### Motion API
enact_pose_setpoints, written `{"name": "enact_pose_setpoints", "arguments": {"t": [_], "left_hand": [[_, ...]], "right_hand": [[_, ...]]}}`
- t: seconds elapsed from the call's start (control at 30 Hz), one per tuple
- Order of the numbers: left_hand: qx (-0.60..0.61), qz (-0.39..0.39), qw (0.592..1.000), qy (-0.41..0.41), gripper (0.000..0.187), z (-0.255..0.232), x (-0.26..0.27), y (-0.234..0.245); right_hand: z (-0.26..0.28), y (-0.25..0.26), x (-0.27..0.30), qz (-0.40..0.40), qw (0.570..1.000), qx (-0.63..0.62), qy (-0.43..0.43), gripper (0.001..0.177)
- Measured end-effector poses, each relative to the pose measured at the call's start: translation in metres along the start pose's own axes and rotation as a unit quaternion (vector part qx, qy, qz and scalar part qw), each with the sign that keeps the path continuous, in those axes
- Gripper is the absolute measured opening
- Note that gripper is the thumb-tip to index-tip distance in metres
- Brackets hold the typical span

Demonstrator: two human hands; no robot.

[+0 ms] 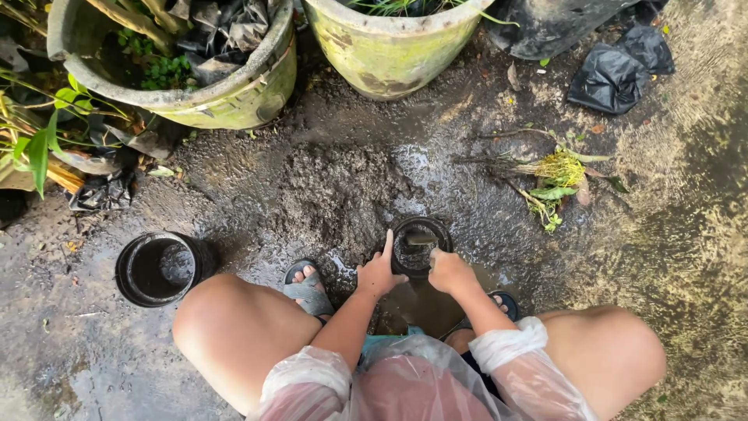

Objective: Cleaning and preparing small yellow plant material by hand in a garden nursery.

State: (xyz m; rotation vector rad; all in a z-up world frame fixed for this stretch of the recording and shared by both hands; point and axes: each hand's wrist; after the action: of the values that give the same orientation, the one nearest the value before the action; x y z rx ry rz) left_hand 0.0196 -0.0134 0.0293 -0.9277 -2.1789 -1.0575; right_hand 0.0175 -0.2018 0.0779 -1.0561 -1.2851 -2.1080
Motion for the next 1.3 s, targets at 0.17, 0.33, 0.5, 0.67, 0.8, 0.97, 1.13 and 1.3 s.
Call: {"name": "enact_pose_setpoints", "arguments": {"t": [0.17,0.33,0.5,0.67,0.8,0.97,1.13,1.3], "left_hand": [[0.011,0.009,1.000,-0.017,0.113,-0.009,0.012,0.008],[0.007,-0.007,1.000,-0.018,0.118,-0.006,0.009,0.003],[-0.004,-0.014,1.000,-0.010,0.116,-0.012,0.014,0.007],[-0.013,-0.017,1.000,-0.013,0.117,-0.001,0.008,0.001],[-0.019,-0.016,1.000,-0.011,0.114,-0.005,0.013,0.003],[0.057,-0.001,0.998,-0.024,0.111,0.012,-0.009,-0.007],[0.128,0.002,0.992,-0.022,0.089,0.011,-0.008,-0.007],[0.083,-0.010,0.996,-0.013,0.088,0.021,-0.027,-0.017]], "right_hand": [[0.010,0.024,0.038,0.039,0.998,0.013,-0.040,0.048],[0.001,0.011,0.041,0.052,0.998,-0.006,-0.047,0.052],[-0.003,0.001,0.035,-0.007,0.999,-0.012,-0.030,0.046],[-0.021,-0.011,0.008,-0.013,0.999,-0.026,-0.025,0.047],[0.009,0.017,0.055,0.024,0.999,-0.025,-0.027,0.050],[-0.009,-0.003,0.031,0.024,0.999,0.004,-0.029,0.046],[-0.026,-0.015,0.007,-0.007,1.000,-0.020,-0.008,0.049],[-0.001,0.008,0.044,0.029,0.999,-0.007,-0.018,0.047]]}}
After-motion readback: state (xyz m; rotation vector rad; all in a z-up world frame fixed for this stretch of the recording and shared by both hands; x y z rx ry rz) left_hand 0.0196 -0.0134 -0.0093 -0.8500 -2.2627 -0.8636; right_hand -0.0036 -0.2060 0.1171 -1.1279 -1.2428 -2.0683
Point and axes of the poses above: each hand's wrist, its own x-axis away from the middle knuckle, its own y-axis out of the back of the hand, z = x × y, and after that the axes turned 4 degrees about z, right-handed
